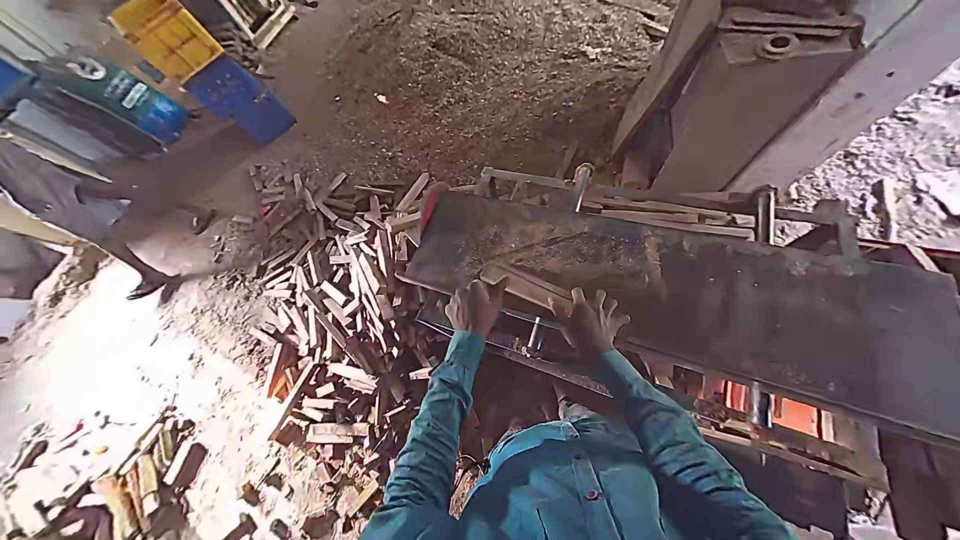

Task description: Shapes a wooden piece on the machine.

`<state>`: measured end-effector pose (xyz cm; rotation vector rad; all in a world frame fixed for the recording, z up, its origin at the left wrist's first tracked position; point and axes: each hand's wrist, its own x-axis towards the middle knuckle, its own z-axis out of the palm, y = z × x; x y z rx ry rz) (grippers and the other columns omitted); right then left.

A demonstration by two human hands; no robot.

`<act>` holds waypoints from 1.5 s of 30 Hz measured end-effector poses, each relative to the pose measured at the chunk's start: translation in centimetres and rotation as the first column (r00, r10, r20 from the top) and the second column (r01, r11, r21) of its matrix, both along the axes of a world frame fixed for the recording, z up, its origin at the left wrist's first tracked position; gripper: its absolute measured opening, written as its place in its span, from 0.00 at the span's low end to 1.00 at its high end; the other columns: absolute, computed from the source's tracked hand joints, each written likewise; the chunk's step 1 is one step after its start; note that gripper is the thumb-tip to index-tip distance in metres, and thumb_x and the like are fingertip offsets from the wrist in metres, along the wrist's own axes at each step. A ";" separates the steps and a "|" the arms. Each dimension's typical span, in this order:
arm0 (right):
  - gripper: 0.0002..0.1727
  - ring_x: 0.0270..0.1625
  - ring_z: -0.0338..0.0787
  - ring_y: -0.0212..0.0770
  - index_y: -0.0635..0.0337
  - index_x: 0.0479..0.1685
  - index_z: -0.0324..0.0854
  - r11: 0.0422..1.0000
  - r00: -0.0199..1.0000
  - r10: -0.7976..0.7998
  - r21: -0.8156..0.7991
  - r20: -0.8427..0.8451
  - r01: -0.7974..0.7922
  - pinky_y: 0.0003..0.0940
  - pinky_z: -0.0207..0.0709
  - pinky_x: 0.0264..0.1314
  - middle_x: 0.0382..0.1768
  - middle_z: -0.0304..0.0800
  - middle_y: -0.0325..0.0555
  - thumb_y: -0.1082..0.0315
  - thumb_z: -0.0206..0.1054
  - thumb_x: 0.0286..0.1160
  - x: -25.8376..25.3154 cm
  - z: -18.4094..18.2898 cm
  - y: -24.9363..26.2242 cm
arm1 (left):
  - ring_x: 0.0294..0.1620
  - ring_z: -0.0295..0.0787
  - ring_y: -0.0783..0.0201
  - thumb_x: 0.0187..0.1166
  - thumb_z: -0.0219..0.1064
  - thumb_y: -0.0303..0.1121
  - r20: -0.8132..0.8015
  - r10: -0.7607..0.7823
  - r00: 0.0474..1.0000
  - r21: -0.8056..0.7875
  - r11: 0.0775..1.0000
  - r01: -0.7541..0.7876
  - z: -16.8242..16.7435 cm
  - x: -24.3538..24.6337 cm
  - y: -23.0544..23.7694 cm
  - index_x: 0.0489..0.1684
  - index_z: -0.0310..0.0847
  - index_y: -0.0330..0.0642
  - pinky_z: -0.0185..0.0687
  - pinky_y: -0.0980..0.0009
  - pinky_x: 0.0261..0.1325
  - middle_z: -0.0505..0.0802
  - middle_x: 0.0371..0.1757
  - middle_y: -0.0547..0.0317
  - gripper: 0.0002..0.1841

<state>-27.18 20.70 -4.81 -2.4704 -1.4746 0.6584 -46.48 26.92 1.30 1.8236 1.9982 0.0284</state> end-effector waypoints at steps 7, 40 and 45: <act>0.16 0.65 0.87 0.58 0.61 0.59 0.87 0.830 0.892 0.427 0.456 -0.147 -0.322 0.60 0.79 0.70 0.60 0.89 0.59 0.60 0.68 0.81 -3.7 -0.9 1.5 | 0.73 0.86 0.53 0.82 0.53 0.70 0.177 -0.577 0.797 0.280 0.806 0.521 -6.0 0.6 4.0 0.74 0.81 0.47 0.73 0.47 0.82 0.91 0.68 0.51 0.38; 0.46 0.51 0.92 0.72 0.67 0.30 0.82 0.929 0.928 -0.260 0.330 0.268 0.165 0.73 0.76 0.49 0.39 0.91 0.69 0.32 0.35 0.82 13.6 -5.4 8.5 | 0.69 0.86 0.49 0.72 0.71 0.58 -0.237 -0.750 0.617 0.319 0.540 0.779 -10.2 5.2 22.0 0.63 0.87 0.43 0.79 0.48 0.74 0.92 0.62 0.49 0.30; 0.30 0.59 0.89 0.68 0.71 0.28 0.83 0.962 0.987 -0.149 0.239 0.064 0.130 0.69 0.77 0.60 0.45 0.90 0.70 0.51 0.53 0.88 14.6 -1.7 8.4 | 0.80 0.77 0.47 0.72 0.55 0.79 -0.179 -0.585 0.791 0.330 0.722 0.609 -9.8 7.7 21.4 0.70 0.81 0.40 0.62 0.48 0.89 0.86 0.73 0.45 0.49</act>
